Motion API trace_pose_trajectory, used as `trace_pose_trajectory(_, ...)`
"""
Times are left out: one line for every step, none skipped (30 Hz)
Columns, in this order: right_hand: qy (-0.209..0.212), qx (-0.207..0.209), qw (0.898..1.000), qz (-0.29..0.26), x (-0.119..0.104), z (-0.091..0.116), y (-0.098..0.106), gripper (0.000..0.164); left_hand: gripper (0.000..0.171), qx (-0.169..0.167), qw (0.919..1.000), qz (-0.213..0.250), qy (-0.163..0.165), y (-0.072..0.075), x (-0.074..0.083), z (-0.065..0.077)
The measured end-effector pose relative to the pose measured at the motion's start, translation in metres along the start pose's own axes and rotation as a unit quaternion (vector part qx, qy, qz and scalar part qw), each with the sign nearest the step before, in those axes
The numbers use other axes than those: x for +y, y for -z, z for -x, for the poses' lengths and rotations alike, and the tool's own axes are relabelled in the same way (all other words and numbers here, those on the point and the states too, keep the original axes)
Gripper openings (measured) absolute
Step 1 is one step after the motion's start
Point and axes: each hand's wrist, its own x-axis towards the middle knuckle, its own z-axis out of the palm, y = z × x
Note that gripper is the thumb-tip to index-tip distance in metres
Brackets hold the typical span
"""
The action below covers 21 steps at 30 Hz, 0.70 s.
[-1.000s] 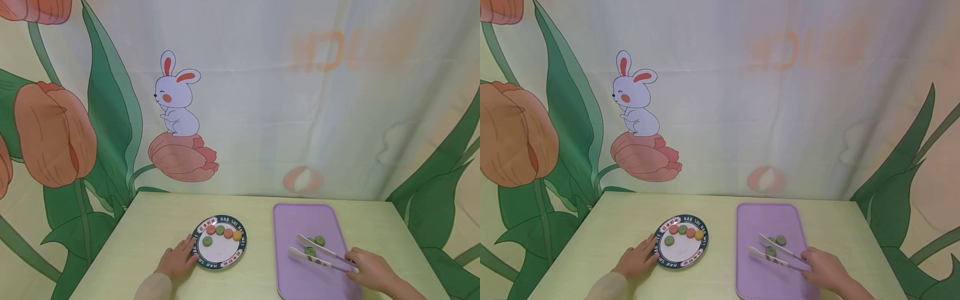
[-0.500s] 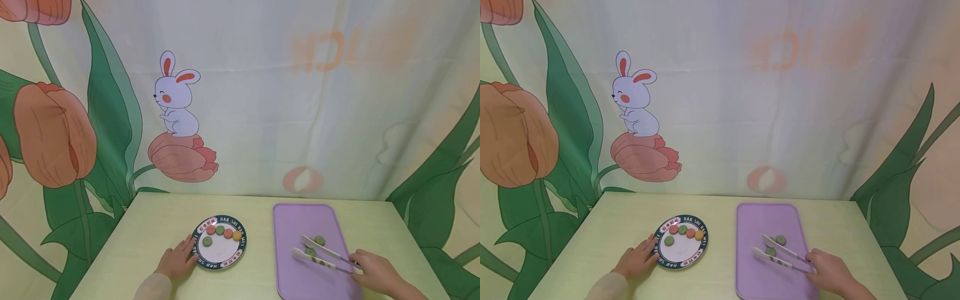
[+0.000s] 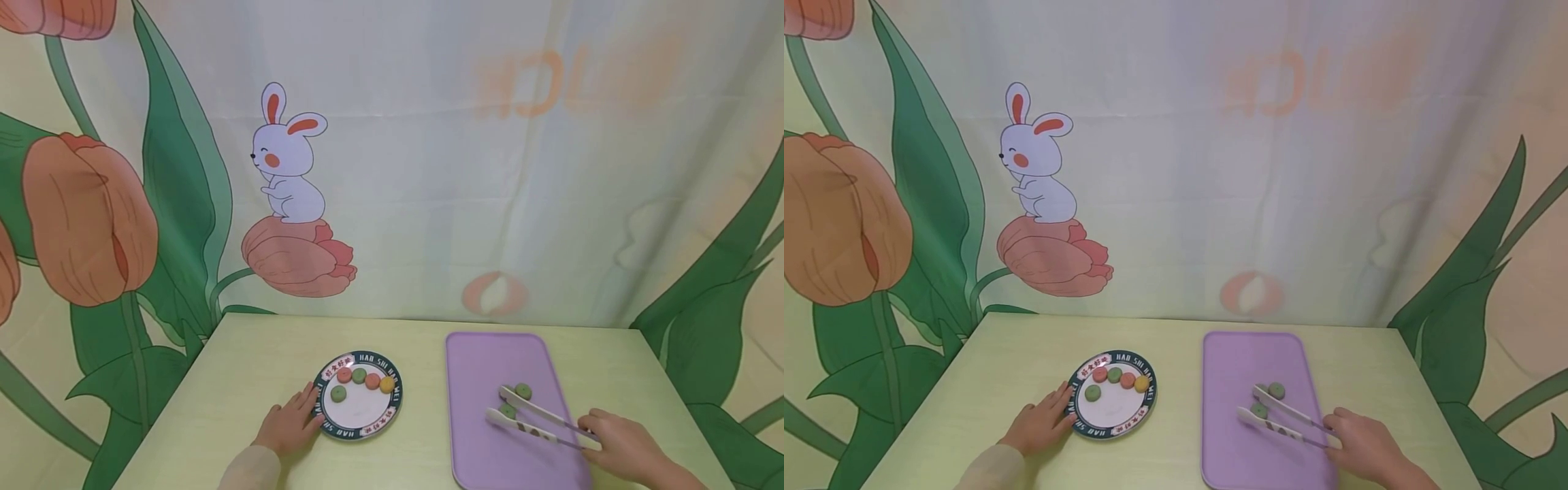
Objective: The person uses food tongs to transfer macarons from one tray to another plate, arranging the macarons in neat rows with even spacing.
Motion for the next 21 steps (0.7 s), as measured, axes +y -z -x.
trace_pose_trajectory(0.004,0.001,1.0,0.001,0.0,0.0,0.0,0.022,0.064,0.0,1.0,0.0,0.0,0.0,0.0,0.0)
trace_pose_trajectory(0.007,0.003,1.0,0.004,0.001,0.001,0.001,0.022,0.063,0.0,1.0,0.001,-0.001,0.0,0.0,0.0)
trace_pose_trajectory(0.011,0.005,1.0,0.006,0.001,0.001,0.001,0.022,0.063,0.0,1.0,0.002,-0.001,0.0,0.0,0.0)
trace_pose_trajectory(0.014,0.006,1.0,0.007,0.001,0.001,0.002,0.022,0.063,0.0,1.0,0.002,-0.002,0.0,0.0,0.0)
trace_pose_trajectory(0.016,0.006,1.0,0.009,0.002,0.001,0.002,0.022,0.063,0.0,1.0,0.002,-0.002,0.0,0.0,0.0)
trace_pose_trajectory(0.018,0.005,1.0,0.01,0.002,0.001,0.002,0.022,0.063,0.0,1.0,0.003,-0.003,0.0,-0.001,0.0)
trace_pose_trajectory(0.021,0.005,1.0,0.011,0.002,0.0,0.003,0.022,0.063,0.0,1.0,0.004,-0.003,0.0,-0.001,0.0)
trace_pose_trajectory(0.024,0.004,1.0,0.013,0.002,0.0,0.003,0.021,0.063,0.0,1.0,0.003,-0.003,0.0,-0.001,-0.001)
trace_pose_trajectory(0.028,0.003,1.0,0.014,0.003,0.0,0.004,0.021,0.063,0.001,1.0,0.004,-0.004,-0.001,-0.001,-0.001)
trace_pose_trajectory(0.031,0.002,0.999,0.013,0.003,0.001,0.004,0.02,0.063,0.002,1.0,0.004,-0.004,-0.001,-0.001,-0.001)
trace_pose_trajectory(0.036,0.001,0.999,0.014,0.003,0.001,0.005,0.02,0.063,0.003,1.0,0.005,-0.004,-0.001,-0.001,-0.001)
trace_pose_trajectory(0.039,-0.001,0.999,0.013,0.003,0.001,0.006,0.019,0.063,0.004,1.0,0.005,-0.004,-0.001,-0.001,-0.001)
trace_pose_trajectory(0.043,-0.002,0.999,0.012,0.003,0.002,0.006,0.019,0.063,0.005,1.0,0.005,-0.004,-0.001,-0.002,-0.001)
trace_pose_trajectory(0.047,-0.003,0.999,0.011,0.004,0.002,0.007,0.018,0.063,0.005,1.0,0.003,-0.004,-0.002,-0.002,-0.001)
trace_pose_trajectory(0.05,-0.004,0.999,0.01,0.004,0.002,0.008,0.018,0.063,0.006,1.0,0.003,-0.004,-0.002,-0.002,-0.001)
trace_pose_trajectory(0.053,-0.004,0.999,0.009,0.004,0.002,0.008,0.018,0.064,0.007,1.0,0.002,-0.004,-0.002,-0.002,-0.001)
trace_pose_trajectory(0.054,-0.006,0.998,0.009,0.004,0.002,0.009,0.017,0.064,0.007,1.0,0.0,-0.004,-0.003,-0.002,-0.001)
trace_pose_trajectory(0.054,-0.007,0.999,0.008,0.004,0.002,0.009,0.017,0.064,0.007,1.0,0.0,-0.004,-0.003,-0.003,-0.002)
trace_pose_trajectory(0.056,-0.007,0.998,0.01,0.004,0.001,0.01,0.017,0.064,0.007,1.0,-0.001,-0.005,-0.003,-0.003,-0.002)
trace_pose_trajectory(0.057,-0.008,0.998,0.01,0.005,0.001,0.01,0.017,0.064,0.007,1.0,0.0,-0.004,-0.004,-0.003,-0.002)
trace_pose_trajectory(0.058,-0.009,0.998,0.01,0.005,0.0,0.011,0.017,0.064,0.006,1.0,0.0,-0.004,-0.004,-0.003,-0.002)
